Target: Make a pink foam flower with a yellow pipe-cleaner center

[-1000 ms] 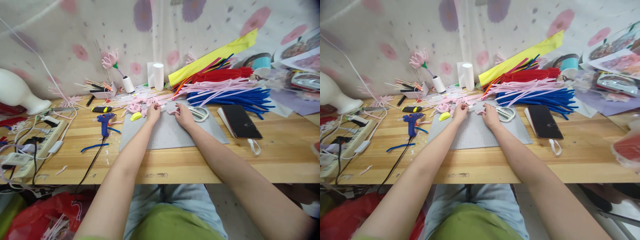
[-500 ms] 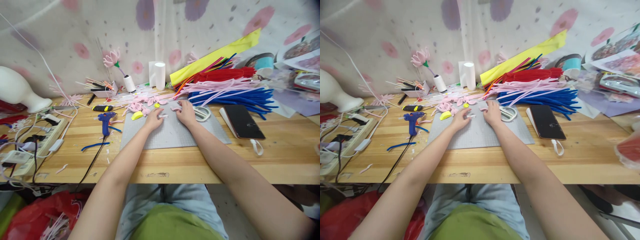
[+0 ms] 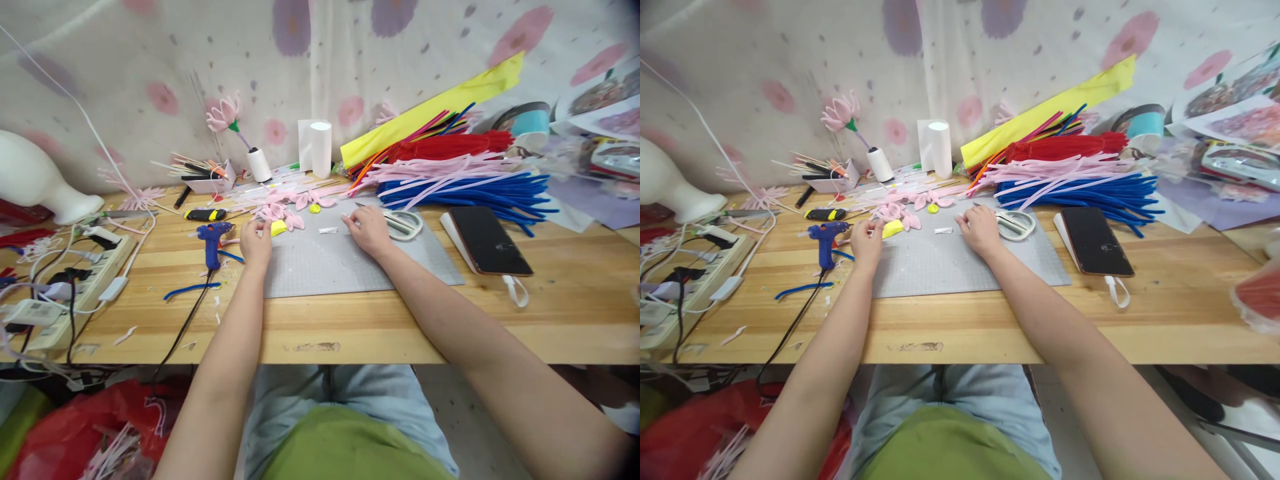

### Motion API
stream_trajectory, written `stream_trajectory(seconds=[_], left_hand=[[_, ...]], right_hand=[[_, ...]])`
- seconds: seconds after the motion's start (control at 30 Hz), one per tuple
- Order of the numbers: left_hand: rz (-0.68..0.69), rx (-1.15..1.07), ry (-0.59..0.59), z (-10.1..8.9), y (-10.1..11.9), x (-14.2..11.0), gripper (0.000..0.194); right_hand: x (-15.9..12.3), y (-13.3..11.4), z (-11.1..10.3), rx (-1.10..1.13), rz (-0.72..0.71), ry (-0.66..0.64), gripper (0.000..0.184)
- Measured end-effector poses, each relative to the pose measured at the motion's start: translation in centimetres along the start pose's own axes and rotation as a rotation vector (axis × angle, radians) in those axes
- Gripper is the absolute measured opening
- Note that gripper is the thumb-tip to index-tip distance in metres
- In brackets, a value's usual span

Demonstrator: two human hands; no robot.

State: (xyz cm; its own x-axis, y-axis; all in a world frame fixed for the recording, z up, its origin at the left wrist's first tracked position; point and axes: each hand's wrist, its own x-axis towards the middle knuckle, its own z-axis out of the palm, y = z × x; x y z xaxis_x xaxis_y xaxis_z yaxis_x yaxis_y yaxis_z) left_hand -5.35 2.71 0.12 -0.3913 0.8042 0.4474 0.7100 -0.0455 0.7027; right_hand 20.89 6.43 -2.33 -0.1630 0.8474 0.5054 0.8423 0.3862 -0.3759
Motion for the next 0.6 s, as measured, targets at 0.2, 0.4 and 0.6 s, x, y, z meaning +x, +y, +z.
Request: stream_trajectory(seconds=[0.2, 0.4, 0.6], left_hand=[[0.004, 0.131, -0.086, -0.4, -1.8, 0.4, 0.028], [0.086, 0.188, -0.245, 0.6, -1.6, 0.2, 0.033], [0.105, 0.137, -0.213, 1.0, -2.0, 0.3, 0.035]], right_hand=[[-0.1, 0.0, -0.3, 0.006, 0.007, -0.034, 0.026], [-0.4, -0.1, -0.5, 0.067, -0.004, -0.01, 0.017], [-0.5, 0.1, -0.2, 0.072, -0.013, -0.021, 0.014]])
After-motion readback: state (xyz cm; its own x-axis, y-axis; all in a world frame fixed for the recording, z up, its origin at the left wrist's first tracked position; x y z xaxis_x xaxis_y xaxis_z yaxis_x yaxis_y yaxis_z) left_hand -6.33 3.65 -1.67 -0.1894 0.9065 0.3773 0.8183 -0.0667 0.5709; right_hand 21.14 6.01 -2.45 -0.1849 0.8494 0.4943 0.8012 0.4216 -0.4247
